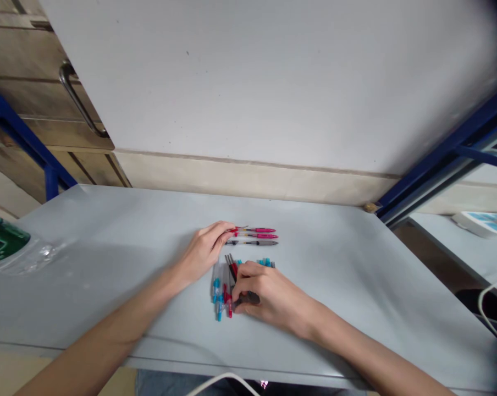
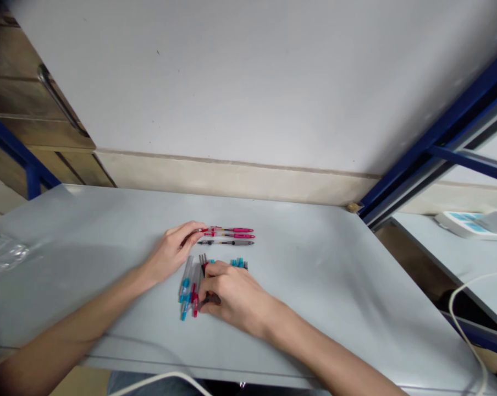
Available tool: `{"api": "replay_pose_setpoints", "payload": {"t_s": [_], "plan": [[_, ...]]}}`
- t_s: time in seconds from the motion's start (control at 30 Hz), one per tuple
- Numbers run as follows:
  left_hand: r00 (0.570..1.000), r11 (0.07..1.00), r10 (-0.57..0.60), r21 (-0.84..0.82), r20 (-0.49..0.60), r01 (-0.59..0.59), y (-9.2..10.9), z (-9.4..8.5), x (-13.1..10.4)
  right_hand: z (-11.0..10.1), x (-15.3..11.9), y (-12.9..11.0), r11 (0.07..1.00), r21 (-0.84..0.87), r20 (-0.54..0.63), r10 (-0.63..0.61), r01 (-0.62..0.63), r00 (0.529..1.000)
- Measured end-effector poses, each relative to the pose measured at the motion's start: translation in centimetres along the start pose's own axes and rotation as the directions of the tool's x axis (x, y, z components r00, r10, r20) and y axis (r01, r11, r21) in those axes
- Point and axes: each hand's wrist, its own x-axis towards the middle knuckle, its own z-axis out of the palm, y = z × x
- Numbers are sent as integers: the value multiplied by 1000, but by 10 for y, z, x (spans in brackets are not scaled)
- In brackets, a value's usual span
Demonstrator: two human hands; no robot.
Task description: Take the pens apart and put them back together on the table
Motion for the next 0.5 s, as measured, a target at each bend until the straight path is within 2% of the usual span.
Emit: {"api": "replay_pose_setpoints", "payload": {"t_s": [0.13, 0.5], "plan": [[999, 1000, -11, -20, 40, 12, 2, 0, 0, -1, 1, -2, 999, -20, 10, -32, 33, 999], [998, 999, 5, -37, 57, -3, 3, 0, -1, 0, 4, -2, 995, -73, 9, -73, 74, 997]]}}
